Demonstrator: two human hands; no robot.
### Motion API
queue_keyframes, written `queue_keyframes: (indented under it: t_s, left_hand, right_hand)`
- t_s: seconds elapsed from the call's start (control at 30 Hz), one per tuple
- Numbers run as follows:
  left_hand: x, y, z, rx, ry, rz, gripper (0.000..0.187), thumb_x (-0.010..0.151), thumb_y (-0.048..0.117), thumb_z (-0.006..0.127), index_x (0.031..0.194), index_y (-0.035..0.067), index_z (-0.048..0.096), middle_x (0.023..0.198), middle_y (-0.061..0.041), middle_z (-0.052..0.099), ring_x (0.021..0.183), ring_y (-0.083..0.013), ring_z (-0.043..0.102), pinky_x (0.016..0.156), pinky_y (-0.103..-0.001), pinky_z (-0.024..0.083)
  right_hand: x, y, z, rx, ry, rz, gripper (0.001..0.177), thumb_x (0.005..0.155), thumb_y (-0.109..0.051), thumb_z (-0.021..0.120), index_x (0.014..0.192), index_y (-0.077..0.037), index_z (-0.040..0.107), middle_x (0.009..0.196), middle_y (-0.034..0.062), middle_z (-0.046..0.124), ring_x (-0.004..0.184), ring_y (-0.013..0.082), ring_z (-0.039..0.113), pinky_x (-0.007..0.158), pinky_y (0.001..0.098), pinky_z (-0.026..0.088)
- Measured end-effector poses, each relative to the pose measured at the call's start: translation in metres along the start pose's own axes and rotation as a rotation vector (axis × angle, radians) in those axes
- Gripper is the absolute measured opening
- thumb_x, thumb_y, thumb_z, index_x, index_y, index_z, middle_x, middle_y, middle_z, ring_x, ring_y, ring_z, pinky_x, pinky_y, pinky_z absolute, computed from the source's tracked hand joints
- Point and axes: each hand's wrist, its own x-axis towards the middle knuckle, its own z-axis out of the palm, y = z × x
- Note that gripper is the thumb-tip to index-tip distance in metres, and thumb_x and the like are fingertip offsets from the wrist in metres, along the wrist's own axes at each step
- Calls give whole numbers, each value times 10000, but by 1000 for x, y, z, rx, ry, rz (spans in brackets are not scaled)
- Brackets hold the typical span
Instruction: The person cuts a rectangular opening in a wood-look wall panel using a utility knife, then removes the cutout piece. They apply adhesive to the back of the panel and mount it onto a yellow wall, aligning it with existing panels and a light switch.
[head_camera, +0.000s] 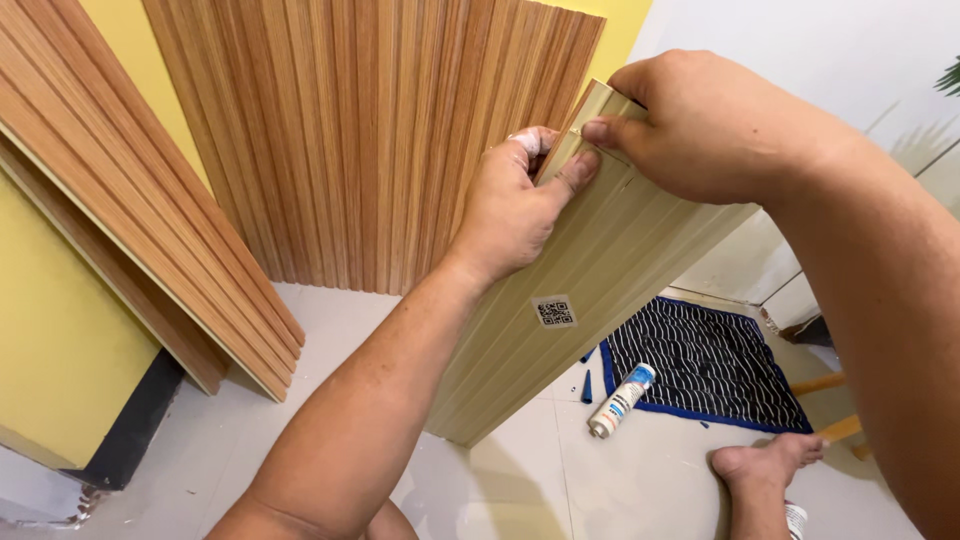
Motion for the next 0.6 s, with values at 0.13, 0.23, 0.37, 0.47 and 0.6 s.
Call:
queue_keyframes:
  t_s: [0.13, 0.23, 0.37, 0.47, 0.6]
  left_hand:
    - [2, 1, -1, -13, -12, 22, 252, 966, 198, 708, 1085, -20, 664, 923, -95, 759, 783, -108, 712, 682, -284, 619]
    - [4, 3, 1, 43, -5, 66, 253, 975, 189, 715, 1095, -33, 689, 926, -103, 759, 789, -107, 700, 690, -283, 609]
    - [3, 7, -2, 167, 35, 27, 246, 970, 200, 701, 1094, -13, 711, 911, -86, 773, 775, -104, 718, 684, -277, 617]
    - [5, 6, -5, 156, 22, 7, 249, 971, 200, 697, 1100, -13, 715, 919, -84, 779, 785, -104, 725, 695, -282, 622]
    - [10, 0, -4, 126, 27, 78, 245, 977, 163, 686, 1117, -35, 721, 965, -104, 785, 847, -103, 720, 750, -286, 622]
  right_hand:
    - [0, 1, -1, 20, -32, 45, 352, 959, -321, 666, 1071, 4, 742, 850, 267, 728, 790, 412, 704, 772, 488, 537]
    - [-1, -1, -3, 64, -30, 31, 320, 911, -287, 689, 1085, -25, 745, 831, 252, 728, 752, 397, 711, 748, 478, 544]
    - [-1, -2, 3, 61, 29, -3, 323, 941, -288, 700, 1076, 3, 730, 808, 260, 718, 723, 390, 709, 721, 467, 550]
    - [-1, 1, 7, 37, 61, -30, 333, 952, -292, 706, 1061, 22, 723, 796, 272, 713, 723, 395, 701, 713, 468, 549]
    - [0, -1, 9, 71, 70, -8, 355, 919, -305, 724, 1071, 16, 715, 798, 267, 717, 715, 388, 714, 704, 458, 558]
